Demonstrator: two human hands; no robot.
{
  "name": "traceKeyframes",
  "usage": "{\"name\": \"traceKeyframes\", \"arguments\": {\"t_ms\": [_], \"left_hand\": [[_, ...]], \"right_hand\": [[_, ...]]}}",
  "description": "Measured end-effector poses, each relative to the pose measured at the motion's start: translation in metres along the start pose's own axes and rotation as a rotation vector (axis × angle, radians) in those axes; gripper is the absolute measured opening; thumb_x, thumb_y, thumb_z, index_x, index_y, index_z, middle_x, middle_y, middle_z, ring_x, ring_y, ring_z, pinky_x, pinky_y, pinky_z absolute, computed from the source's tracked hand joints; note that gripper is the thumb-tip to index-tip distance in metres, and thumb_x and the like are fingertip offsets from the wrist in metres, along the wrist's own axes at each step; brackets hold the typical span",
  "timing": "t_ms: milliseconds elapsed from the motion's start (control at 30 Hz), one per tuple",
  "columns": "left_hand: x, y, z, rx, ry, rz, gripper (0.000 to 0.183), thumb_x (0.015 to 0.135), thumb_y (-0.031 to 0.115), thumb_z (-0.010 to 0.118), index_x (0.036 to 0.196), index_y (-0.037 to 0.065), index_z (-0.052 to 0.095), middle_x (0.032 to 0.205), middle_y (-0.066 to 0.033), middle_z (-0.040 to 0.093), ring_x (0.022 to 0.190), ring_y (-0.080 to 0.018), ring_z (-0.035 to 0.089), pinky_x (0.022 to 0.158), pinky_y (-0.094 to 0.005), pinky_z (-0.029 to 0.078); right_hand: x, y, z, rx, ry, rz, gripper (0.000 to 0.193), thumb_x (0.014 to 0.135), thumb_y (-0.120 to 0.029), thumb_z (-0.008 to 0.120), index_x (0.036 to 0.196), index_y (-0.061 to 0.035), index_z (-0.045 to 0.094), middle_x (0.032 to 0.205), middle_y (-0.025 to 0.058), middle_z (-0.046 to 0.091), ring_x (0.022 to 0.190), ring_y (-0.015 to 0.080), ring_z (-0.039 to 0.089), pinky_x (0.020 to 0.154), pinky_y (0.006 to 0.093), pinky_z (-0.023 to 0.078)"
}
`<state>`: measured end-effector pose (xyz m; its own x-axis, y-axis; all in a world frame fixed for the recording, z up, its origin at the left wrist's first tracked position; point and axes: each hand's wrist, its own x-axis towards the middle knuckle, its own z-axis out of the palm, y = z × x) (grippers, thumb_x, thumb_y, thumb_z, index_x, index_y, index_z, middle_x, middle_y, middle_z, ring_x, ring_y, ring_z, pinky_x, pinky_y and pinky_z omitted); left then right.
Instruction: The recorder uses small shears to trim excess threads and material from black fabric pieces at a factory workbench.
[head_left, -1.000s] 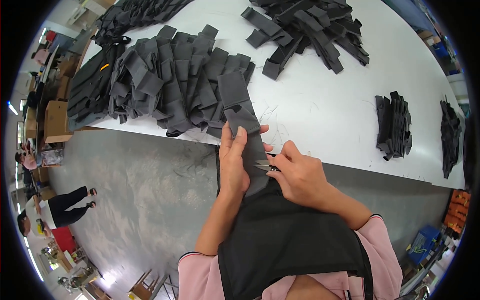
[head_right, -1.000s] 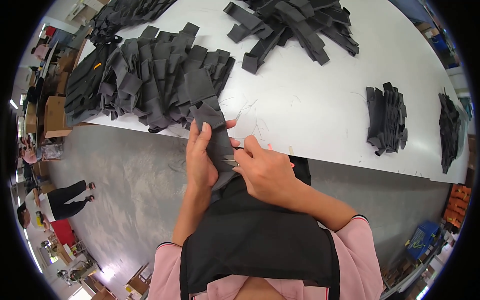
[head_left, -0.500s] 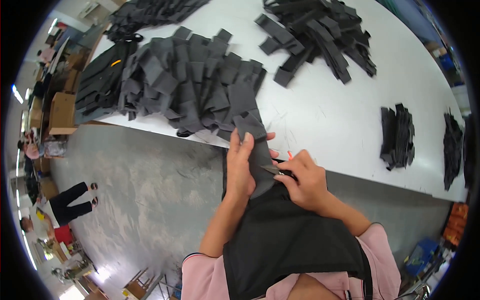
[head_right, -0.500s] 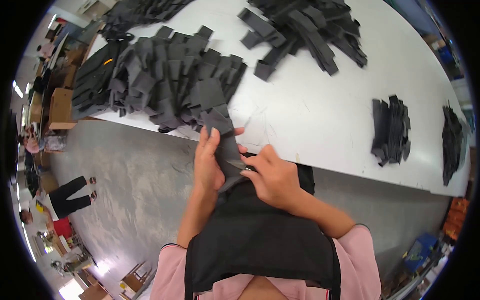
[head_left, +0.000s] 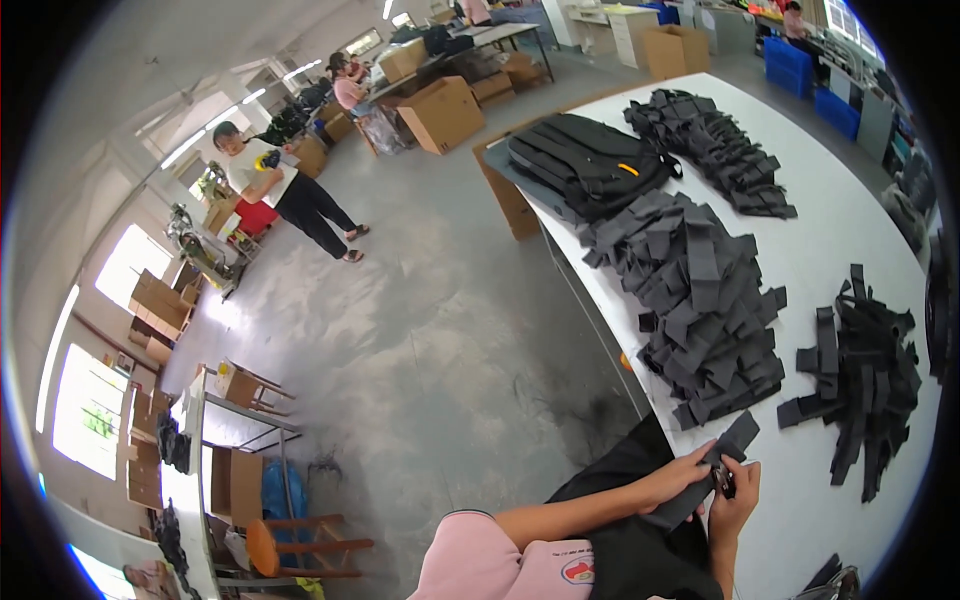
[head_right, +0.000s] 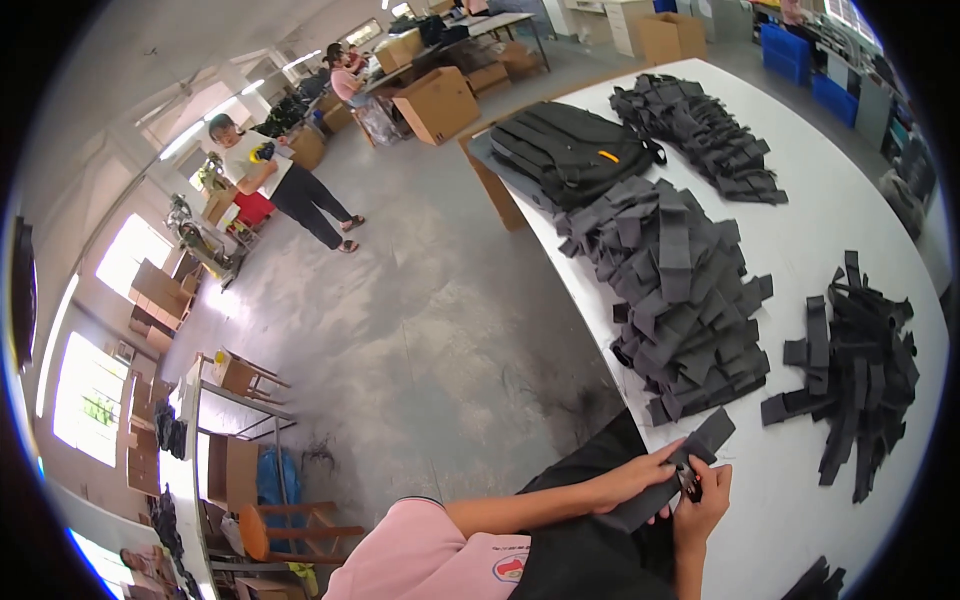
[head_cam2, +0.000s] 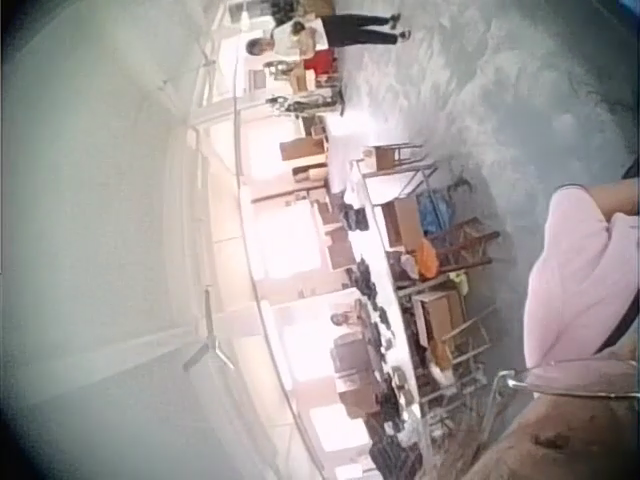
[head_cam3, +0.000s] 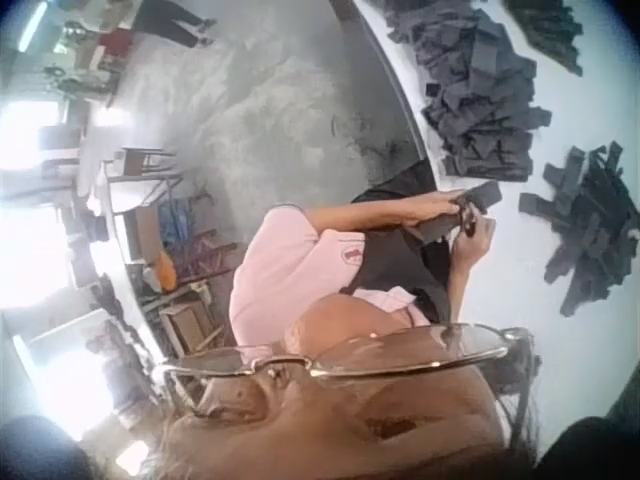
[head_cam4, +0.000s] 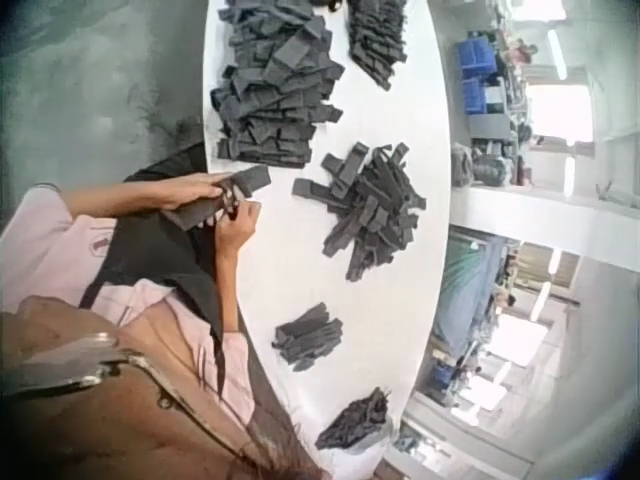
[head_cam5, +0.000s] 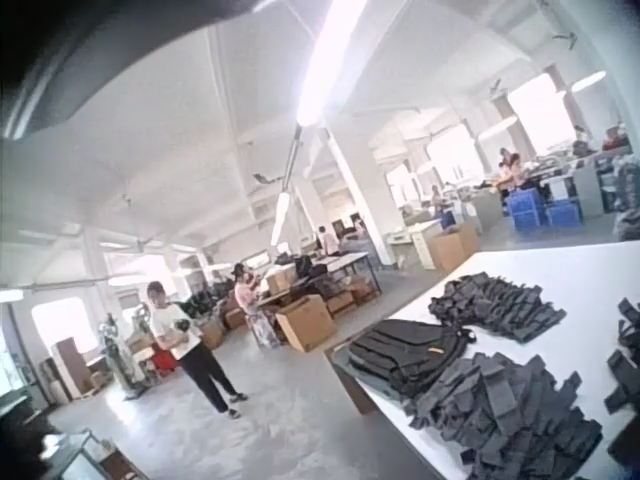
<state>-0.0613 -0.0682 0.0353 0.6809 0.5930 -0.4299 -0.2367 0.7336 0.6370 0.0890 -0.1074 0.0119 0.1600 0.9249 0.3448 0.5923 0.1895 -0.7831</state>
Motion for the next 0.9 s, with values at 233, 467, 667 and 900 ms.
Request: {"name": "traceKeyframes", "arguments": {"t_ms": [233, 467, 667, 900], "left_hand": [[-0.007, 0.001, 0.009, 0.171, 0.039, 0.09, 0.05, 0.095, 0.011, 0.037, 0.138, 0.019, 0.013, 0.096, -0.0112, 0.048, 0.056, -0.0159, 0.059, 0.047, -0.0267, 0.051], [-0.013, -0.011, 0.009, 0.276, 0.125, 0.092, 0.03, 0.096, 0.017, 0.043, 0.116, 0.012, 0.022, 0.099, -0.0106, 0.049, 0.052, -0.0112, 0.055, 0.041, -0.0222, 0.046], [-0.007, -0.026, 0.002, 1.018, 0.056, 0.364, 0.029, 0.092, 0.028, 0.051, 0.092, 0.0, 0.043, 0.114, -0.0171, 0.048, 0.101, -0.0264, 0.055, 0.088, -0.0438, 0.045], [-0.005, -0.015, 0.026, 1.451, -0.102, 1.056, 0.046, 0.081, 0.041, 0.062, 0.083, -0.004, 0.051, 0.134, -0.0165, 0.041, 0.125, -0.0362, 0.035, 0.101, -0.045, 0.029]], "right_hand": [[0.018, -0.002, 0.009, 0.0, 0.296, -0.238, 0.007, 0.09, -0.007, 0.048, 0.088, -0.0001, 0.046, 0.081, 0.0041, 0.038, 0.07, 0.0159, 0.041, 0.063, 0.0241, 0.034], [0.02, 0.009, 0.003, 0.371, 0.253, 0.18, 0.012, 0.095, -0.009, 0.044, 0.085, -0.0029, 0.041, 0.077, 0.0007, 0.037, 0.07, 0.0088, 0.036, 0.062, 0.0224, 0.032], [0.023, 0.009, -0.01, 0.51, 0.105, 0.333, 0.013, 0.092, -0.009, 0.05, 0.081, -0.0017, 0.048, 0.072, -0.0006, 0.044, 0.064, 0.0082, 0.039, 0.058, 0.0217, 0.034], [0.005, 0.027, -0.018, 1.053, -0.255, 0.74, 0.014, 0.088, -0.015, 0.057, 0.084, -0.0016, 0.059, 0.078, 0.0025, 0.058, 0.065, 0.0101, 0.055, 0.06, 0.0243, 0.044]]}}
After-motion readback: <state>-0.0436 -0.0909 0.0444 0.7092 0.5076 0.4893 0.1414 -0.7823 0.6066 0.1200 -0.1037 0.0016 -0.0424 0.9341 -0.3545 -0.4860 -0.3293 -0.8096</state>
